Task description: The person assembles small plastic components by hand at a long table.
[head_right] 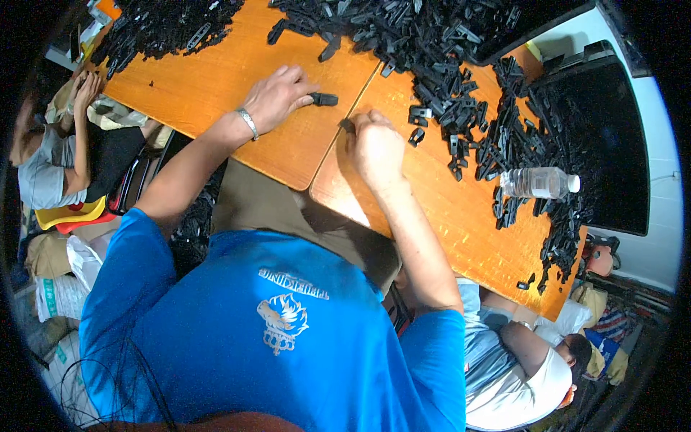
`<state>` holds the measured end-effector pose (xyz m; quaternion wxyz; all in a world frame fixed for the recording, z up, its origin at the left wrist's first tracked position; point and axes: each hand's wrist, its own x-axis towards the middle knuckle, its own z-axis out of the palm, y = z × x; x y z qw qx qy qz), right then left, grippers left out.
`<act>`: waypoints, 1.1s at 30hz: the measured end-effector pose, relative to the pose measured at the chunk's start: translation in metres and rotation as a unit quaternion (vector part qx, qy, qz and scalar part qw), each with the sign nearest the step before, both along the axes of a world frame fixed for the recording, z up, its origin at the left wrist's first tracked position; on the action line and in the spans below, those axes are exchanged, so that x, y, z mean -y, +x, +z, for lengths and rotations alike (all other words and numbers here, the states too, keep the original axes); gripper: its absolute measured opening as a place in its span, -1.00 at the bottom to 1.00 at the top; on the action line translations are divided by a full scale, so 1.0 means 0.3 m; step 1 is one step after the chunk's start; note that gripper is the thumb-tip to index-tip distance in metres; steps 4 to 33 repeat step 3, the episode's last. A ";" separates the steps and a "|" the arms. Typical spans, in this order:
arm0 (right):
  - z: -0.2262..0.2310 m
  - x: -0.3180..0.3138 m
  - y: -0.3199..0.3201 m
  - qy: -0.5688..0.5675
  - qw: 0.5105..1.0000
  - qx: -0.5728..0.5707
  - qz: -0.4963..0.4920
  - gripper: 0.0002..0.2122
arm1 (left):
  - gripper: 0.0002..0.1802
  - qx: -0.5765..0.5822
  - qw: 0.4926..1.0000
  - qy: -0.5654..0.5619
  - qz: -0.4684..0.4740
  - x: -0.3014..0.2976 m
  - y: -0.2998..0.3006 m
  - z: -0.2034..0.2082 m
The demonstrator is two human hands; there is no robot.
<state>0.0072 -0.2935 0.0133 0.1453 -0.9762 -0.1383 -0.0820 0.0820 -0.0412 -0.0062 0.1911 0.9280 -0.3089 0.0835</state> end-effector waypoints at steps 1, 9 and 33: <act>0.010 -0.001 0.012 -0.004 1.000 0.006 0.002 -0.77 | -0.63 -0.001 1.000 -0.006 0.005 -0.004 0.005 -0.008; 0.031 -0.001 0.036 0.021 0.996 -0.082 0.001 -0.72 | -0.60 -0.021 1.000 -0.007 0.023 -0.004 0.013 -0.014; 0.031 -0.001 0.036 0.021 0.996 -0.082 0.001 -0.72 | -0.60 -0.021 1.000 -0.007 0.023 -0.004 0.013 -0.014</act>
